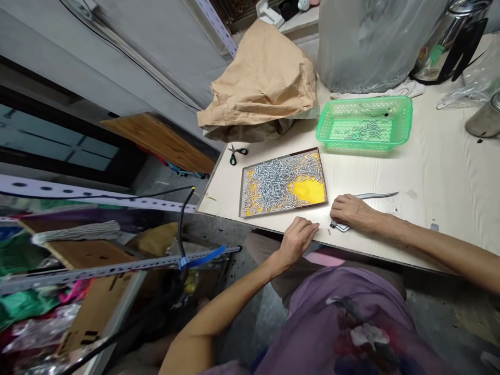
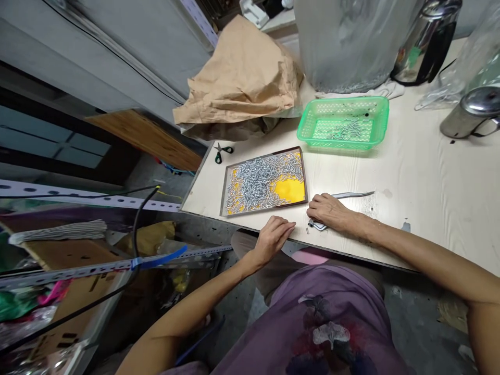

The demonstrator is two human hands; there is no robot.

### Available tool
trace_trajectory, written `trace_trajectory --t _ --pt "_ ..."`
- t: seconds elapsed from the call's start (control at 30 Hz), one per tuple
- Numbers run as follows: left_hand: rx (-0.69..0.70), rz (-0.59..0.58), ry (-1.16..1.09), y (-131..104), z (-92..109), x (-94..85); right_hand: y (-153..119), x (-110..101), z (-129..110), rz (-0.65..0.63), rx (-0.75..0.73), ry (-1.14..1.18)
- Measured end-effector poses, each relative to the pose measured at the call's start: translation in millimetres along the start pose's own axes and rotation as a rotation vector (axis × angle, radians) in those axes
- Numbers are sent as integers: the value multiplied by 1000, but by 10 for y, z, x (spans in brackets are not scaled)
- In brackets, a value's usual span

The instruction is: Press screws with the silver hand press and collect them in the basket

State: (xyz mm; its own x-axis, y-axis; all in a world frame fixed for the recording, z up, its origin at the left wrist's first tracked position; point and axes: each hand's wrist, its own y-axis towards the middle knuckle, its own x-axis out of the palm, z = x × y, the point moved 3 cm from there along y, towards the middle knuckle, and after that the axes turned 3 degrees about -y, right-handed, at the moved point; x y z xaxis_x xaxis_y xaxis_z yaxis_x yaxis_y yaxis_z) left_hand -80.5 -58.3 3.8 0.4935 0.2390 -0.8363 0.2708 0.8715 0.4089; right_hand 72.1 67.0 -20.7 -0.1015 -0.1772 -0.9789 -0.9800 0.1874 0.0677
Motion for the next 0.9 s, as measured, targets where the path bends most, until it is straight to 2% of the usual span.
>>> trace_trajectory --t 0.07,0.17,0.27,0.37,0.47,0.63,0.7,0.77,0.83,0.9 --pt "-38 -16 3 -12 -40 13 15 -29 -70 -1 12 24" --pt "-85 25 13 30 -127 -11 25 -35 -279 -18 -67 56" --pt "-124 71 30 150 -249 -55 -28 17 -470 -31 -110 -29" --pt "-160 63 49 297 -390 -37 -119 74 -536 5 -108 -132" --pt "-224 0 58 436 -535 80 -189 113 -500 51 -125 -162" --pt "-309 -214 6 646 -721 350 -219 164 -432 123 -161 -52" --pt "-262 -314 -25 719 -760 402 -208 122 -391 189 -103 60" --pt "-153 -414 -55 784 -783 408 -188 -13 -293 326 -24 182" --pt "-22 -491 -75 844 -797 382 -151 -229 -92 495 89 254" --pt "91 -538 -75 903 -806 348 -91 -471 216 637 249 271"
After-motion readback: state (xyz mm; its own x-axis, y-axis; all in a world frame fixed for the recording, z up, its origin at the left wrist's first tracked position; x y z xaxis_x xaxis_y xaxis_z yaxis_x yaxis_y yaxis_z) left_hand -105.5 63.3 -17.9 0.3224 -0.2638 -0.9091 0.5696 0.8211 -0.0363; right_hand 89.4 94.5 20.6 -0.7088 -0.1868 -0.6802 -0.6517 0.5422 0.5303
